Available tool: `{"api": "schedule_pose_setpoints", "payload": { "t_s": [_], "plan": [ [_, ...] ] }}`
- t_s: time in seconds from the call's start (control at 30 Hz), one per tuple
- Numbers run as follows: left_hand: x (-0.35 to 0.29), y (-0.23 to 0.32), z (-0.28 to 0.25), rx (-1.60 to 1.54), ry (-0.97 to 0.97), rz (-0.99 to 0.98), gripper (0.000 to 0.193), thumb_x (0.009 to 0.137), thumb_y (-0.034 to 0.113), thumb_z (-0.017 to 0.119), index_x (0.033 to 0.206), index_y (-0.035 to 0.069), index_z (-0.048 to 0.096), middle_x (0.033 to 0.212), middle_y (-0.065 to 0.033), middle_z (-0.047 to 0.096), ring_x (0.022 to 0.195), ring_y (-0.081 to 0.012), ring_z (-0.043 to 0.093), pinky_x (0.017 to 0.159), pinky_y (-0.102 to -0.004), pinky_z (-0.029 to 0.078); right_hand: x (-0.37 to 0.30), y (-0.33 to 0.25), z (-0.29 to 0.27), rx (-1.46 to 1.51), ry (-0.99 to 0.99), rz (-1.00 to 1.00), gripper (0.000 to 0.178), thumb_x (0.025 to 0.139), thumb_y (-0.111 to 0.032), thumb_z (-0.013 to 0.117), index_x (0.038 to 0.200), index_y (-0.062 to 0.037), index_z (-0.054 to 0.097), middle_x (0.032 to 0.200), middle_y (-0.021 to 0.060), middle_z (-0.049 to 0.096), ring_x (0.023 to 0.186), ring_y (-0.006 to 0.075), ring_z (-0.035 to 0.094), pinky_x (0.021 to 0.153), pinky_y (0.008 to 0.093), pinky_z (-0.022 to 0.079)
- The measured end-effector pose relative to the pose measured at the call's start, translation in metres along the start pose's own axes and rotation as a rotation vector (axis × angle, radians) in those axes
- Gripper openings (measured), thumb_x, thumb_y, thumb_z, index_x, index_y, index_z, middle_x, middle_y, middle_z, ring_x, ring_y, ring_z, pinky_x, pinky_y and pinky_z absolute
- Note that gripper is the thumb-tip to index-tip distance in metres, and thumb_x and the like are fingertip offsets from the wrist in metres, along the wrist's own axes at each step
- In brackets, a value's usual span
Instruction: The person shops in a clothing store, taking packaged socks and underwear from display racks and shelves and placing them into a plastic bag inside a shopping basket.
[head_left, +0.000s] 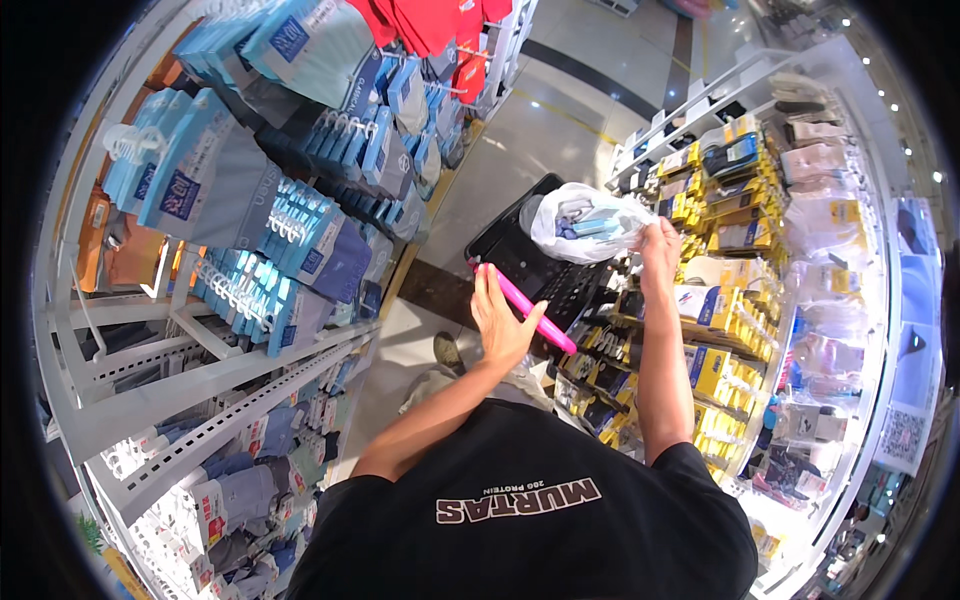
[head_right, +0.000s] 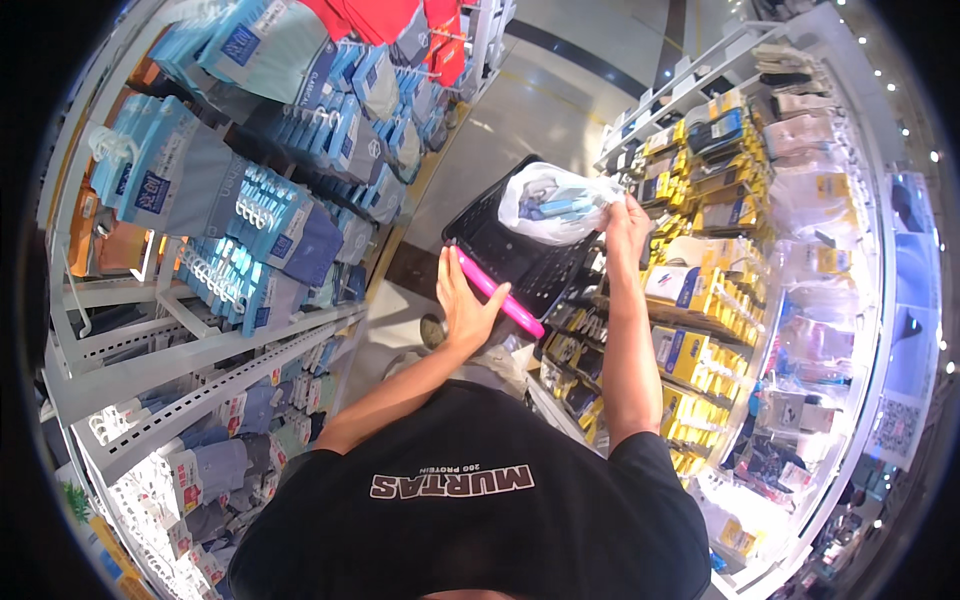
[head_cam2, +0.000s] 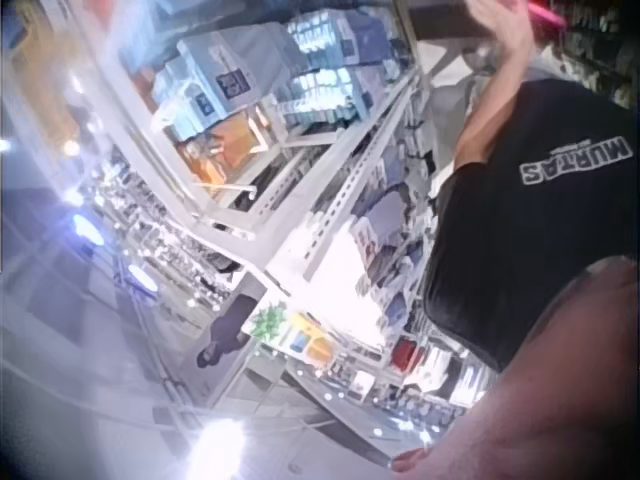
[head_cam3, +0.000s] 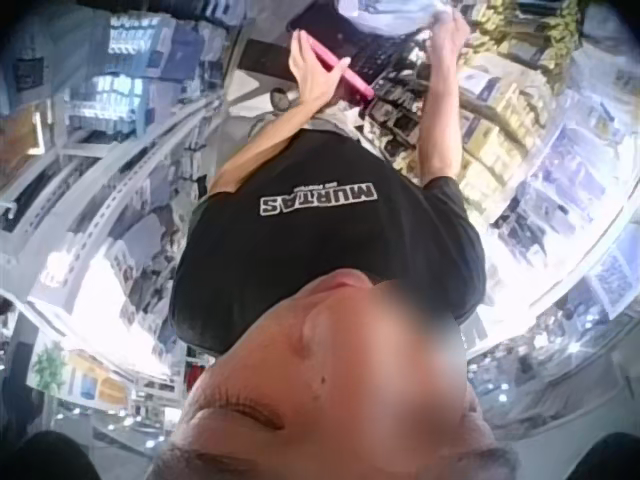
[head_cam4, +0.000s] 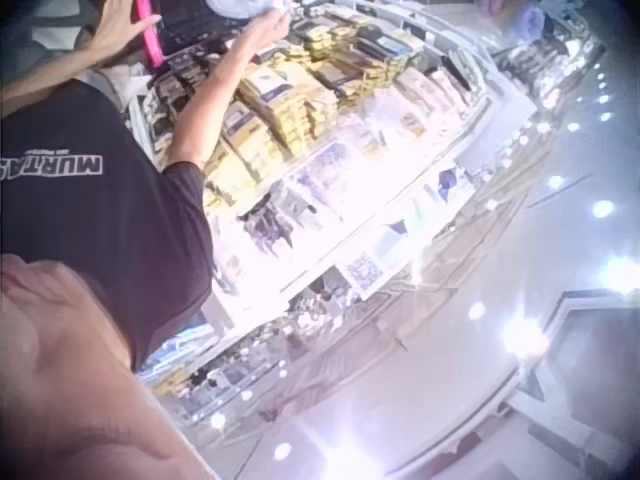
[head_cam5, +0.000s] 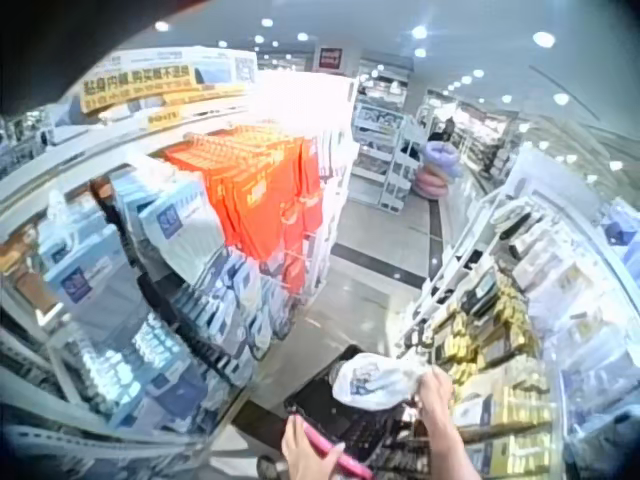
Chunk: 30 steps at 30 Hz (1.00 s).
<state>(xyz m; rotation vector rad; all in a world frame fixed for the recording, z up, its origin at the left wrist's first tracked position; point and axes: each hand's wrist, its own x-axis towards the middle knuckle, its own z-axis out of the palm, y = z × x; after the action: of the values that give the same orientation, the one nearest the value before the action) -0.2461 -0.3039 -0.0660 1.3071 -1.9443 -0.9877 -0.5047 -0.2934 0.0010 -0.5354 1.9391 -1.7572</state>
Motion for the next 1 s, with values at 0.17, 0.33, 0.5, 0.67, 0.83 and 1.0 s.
{"api": "schedule_pose_setpoints", "payload": {
  "t_s": [0.17, 0.33, 0.5, 0.67, 0.83, 1.0],
  "plan": [
    [0.027, -0.022, -0.033, 0.219, -0.430, 0.738, 0.055, 0.078, 0.047, 0.067, 0.117, 0.010, 0.061, 0.119, -0.0081, 0.056, 0.124, -0.0281, 0.043, 0.112, -0.0523, 0.020, -0.020, -0.080, -0.002, 0.099, 0.055, -0.186, 0.015, 0.086, -0.007, 0.049, 0.081, -0.0034, 0.063, 0.066, -0.0012, 0.056, 0.056, 0.0070, 0.049, 0.053, 0.0225, 0.042],
    [0.053, -0.031, -0.020, 0.299, -0.495, 0.938, 0.042, 0.078, 0.050, 0.064, 0.095, 0.012, 0.064, 0.089, -0.0052, 0.056, 0.096, -0.0253, 0.051, 0.096, -0.0447, 0.035, -0.051, -0.124, 0.001, 0.267, 0.040, -0.262, 0.012, 0.088, -0.005, 0.050, 0.091, -0.0057, 0.061, 0.079, -0.0004, 0.060, 0.067, 0.0084, 0.055, 0.058, 0.0254, 0.049],
    [0.051, -0.024, -0.004, 0.364, -0.447, 0.878, 0.048, 0.085, 0.056, 0.053, 0.097, 0.011, 0.064, 0.098, -0.0091, 0.058, 0.101, -0.0280, 0.050, 0.098, -0.0512, 0.033, -0.084, -0.152, 0.013, 0.392, 0.177, -0.205, 0.014, 0.089, -0.004, 0.045, 0.092, -0.0054, 0.058, 0.075, -0.0027, 0.053, 0.067, 0.0067, 0.050, 0.060, 0.0243, 0.046],
    [0.050, -0.001, 0.008, 0.475, -0.603, 0.756, 0.055, 0.087, 0.058, 0.047, 0.117, 0.013, 0.059, 0.107, -0.0097, 0.058, 0.108, -0.0275, 0.049, 0.097, -0.0490, 0.032, -0.114, -0.159, 0.027, 0.479, 0.176, -0.229, 0.013, 0.090, -0.003, 0.045, 0.095, -0.0042, 0.057, 0.081, 0.0001, 0.058, 0.071, 0.0083, 0.055, 0.063, 0.0236, 0.046],
    [0.064, -0.012, 0.055, 0.326, -0.485, 0.766, 0.043, 0.092, 0.042, 0.050, 0.123, 0.013, 0.057, 0.121, -0.0104, 0.057, 0.117, -0.0265, 0.047, 0.097, -0.0492, 0.032, -0.122, -0.183, 0.049, 0.524, 0.108, -0.300, 0.012, 0.091, -0.003, 0.045, 0.094, -0.0020, 0.056, 0.082, 0.0033, 0.061, 0.068, 0.0117, 0.057, 0.065, 0.0238, 0.047],
    [0.089, 0.003, 0.079, 0.303, -0.556, 0.743, 0.042, 0.091, 0.037, 0.051, 0.124, 0.013, 0.056, 0.123, -0.0114, 0.057, 0.118, -0.0281, 0.047, 0.099, -0.0494, 0.032, -0.107, -0.208, 0.058, 0.579, 0.050, -0.331, 0.016, 0.084, 0.003, 0.041, 0.090, -0.0005, 0.055, 0.083, 0.0046, 0.060, 0.074, 0.0120, 0.057, 0.070, 0.0250, 0.046]
  ]
}}
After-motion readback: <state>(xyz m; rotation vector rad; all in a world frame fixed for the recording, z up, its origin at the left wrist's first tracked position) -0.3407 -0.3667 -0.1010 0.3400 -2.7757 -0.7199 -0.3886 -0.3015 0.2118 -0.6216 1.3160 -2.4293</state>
